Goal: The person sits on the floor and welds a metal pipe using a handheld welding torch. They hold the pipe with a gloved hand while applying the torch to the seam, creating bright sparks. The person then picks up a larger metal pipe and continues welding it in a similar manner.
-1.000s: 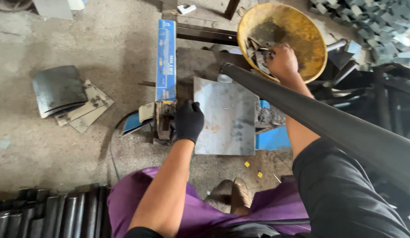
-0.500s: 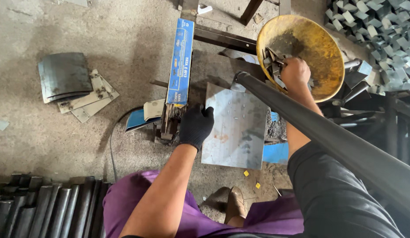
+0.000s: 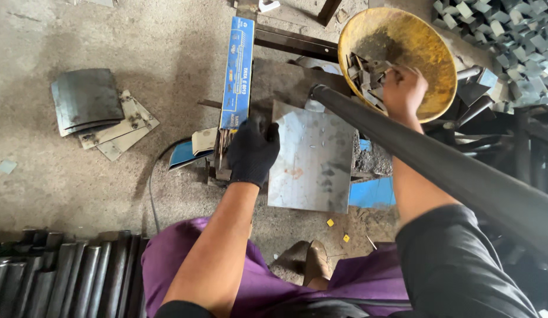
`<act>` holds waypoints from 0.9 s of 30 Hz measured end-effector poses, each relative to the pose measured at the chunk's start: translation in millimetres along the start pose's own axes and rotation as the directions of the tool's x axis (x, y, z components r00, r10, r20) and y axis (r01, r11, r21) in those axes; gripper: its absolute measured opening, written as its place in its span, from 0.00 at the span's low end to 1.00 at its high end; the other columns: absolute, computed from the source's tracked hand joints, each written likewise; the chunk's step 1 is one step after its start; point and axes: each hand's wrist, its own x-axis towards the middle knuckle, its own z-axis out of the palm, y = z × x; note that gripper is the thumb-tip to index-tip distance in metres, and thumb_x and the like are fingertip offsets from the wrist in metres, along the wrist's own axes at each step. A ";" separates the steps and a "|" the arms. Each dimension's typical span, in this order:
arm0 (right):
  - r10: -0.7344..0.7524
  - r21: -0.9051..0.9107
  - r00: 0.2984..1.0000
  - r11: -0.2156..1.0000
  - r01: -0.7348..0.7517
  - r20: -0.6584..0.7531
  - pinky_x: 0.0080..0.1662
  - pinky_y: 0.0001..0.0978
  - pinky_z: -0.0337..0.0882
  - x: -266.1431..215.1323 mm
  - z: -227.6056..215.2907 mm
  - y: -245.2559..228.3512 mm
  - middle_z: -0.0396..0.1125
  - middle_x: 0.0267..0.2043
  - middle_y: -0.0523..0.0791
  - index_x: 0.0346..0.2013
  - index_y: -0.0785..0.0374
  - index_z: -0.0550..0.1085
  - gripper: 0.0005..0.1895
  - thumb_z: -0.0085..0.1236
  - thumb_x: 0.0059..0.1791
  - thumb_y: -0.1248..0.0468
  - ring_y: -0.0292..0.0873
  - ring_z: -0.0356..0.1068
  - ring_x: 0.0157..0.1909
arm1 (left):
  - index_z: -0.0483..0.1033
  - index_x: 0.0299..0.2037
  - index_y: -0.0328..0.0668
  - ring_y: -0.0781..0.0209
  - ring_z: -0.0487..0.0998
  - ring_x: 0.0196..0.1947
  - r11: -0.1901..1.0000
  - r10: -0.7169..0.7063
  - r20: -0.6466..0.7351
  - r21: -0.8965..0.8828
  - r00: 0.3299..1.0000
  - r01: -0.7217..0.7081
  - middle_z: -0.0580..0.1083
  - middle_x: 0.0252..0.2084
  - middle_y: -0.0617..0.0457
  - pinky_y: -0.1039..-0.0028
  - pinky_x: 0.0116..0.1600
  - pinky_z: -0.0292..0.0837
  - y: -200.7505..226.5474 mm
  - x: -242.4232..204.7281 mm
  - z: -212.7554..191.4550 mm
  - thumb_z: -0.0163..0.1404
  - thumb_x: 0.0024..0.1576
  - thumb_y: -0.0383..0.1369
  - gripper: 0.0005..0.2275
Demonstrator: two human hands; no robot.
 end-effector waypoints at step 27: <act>0.327 -0.047 0.915 0.945 -0.325 0.238 0.50 0.36 0.76 -220.7 -291.5 -154.4 0.75 0.50 0.51 0.44 0.62 0.81 0.12 0.67 0.46 0.62 0.47 0.76 0.48 | 0.76 0.46 0.35 0.64 0.82 0.36 0.549 0.266 0.299 -0.828 0.916 0.111 0.80 0.37 0.50 0.72 0.43 0.80 46.6 -146.5 39.1 0.55 0.62 0.29 0.07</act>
